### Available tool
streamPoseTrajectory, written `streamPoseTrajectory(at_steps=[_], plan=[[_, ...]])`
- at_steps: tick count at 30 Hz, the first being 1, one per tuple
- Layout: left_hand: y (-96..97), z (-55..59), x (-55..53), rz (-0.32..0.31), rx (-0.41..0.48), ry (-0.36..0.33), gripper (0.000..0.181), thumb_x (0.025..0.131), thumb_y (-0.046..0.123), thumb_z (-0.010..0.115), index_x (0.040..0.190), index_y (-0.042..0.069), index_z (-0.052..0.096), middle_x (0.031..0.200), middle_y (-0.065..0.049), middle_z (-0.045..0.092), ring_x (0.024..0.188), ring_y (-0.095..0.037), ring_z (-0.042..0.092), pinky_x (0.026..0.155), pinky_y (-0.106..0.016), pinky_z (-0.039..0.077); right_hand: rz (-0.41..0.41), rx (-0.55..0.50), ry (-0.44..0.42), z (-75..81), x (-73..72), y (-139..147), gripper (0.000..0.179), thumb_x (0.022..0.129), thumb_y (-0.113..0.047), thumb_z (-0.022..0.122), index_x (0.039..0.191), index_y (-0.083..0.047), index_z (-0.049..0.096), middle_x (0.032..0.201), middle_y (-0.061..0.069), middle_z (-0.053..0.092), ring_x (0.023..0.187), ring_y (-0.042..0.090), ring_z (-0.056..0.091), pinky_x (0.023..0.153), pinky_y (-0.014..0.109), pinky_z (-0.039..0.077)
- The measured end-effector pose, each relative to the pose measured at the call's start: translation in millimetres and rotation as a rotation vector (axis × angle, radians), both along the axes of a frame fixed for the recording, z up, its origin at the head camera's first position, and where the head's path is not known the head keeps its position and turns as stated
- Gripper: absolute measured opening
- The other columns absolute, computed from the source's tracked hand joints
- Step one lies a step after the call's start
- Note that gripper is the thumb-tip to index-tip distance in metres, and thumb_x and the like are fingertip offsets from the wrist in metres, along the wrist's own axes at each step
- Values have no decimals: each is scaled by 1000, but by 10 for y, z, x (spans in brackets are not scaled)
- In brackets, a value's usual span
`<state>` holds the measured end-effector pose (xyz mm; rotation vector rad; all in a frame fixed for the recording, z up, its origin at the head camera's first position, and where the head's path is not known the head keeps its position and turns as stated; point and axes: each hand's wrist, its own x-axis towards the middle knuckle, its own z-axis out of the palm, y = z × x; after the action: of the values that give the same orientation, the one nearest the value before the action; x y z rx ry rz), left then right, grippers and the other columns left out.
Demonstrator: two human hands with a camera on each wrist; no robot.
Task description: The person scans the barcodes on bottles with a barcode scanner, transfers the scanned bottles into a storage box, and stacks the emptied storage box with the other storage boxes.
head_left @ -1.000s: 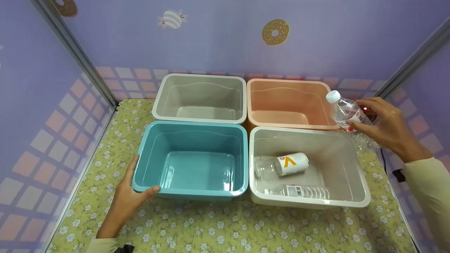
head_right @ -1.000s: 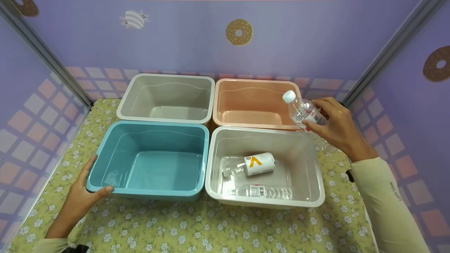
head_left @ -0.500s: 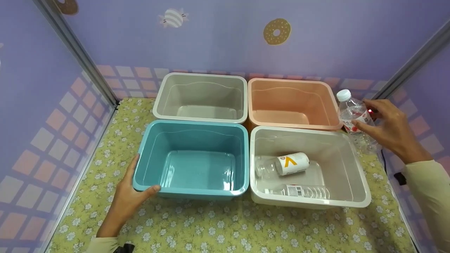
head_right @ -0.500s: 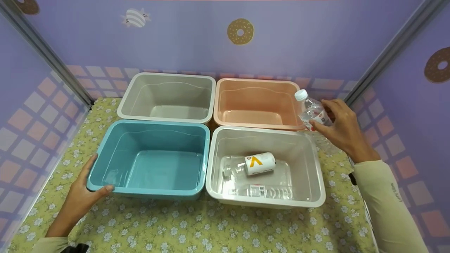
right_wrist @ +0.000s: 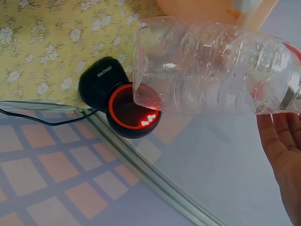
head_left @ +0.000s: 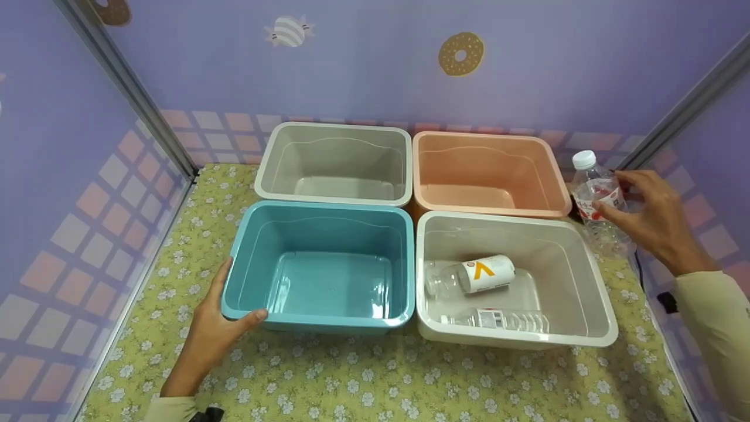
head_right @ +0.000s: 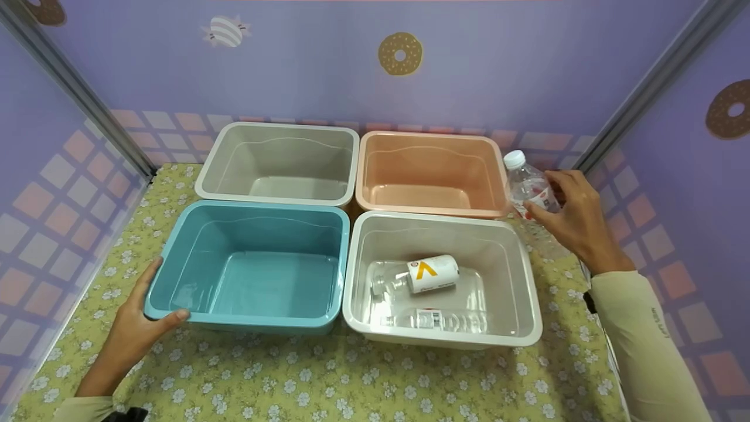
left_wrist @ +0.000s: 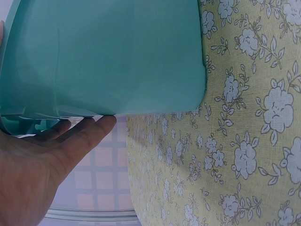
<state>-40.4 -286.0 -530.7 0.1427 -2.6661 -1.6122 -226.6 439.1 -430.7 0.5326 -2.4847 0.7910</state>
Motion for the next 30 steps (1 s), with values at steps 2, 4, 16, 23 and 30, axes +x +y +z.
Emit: streamPoseTrajectory(at_steps=[2, 4, 16, 23, 30], plan=[[1, 0, 0, 0, 1, 1, 114, 97, 31, 87, 179, 34, 9, 172, -35, 31, 143, -61, 52, 105, -74, 53, -7, 0, -1, -25, -2, 21, 62, 80, 15, 92, 137, 17, 66, 122, 31, 65, 110, -9, 51, 93, -2, 41], [3, 2, 1, 0, -1, 2, 114, 97, 31, 87, 179, 34, 9, 171, -36, 32, 141, -61, 53, 104, -73, 53, -18, 0, -11, -47, -2, 38, 62, 81, 14, 91, 137, 17, 65, 123, 32, 65, 110, -10, 50, 93, -3, 41], [-1, 2, -1, 0, 9, -6, 114, 97, 29, 87, 179, 34, 9, 172, -36, 30, 143, -62, 51, 104, -74, 53, -78, -11, -29, -174, -7, 111, 59, 83, 11, 91, 136, 17, 65, 123, 33, 64, 109, -15, 46, 90, -5, 37], [3, 2, 0, 4, 22, -5, 114, 97, 28, 87, 179, 34, 9, 172, -35, 31, 143, -61, 52, 104, -72, 54, -95, -13, -66, -246, -2, 151, 58, 86, 6, 91, 137, 14, 65, 126, 29, 63, 111, -2, 52, 90, -4, 38], [14, 20, 5, 3, 5, -7, 114, 97, 29, 87, 180, 31, 8, 174, -33, 30, 145, -60, 50, 107, -73, 51, -98, -32, -48, -326, -2, 177, 55, 85, 6, 92, 133, 15, 66, 124, 32, 63, 109, -17, 47, 91, -3, 40]])
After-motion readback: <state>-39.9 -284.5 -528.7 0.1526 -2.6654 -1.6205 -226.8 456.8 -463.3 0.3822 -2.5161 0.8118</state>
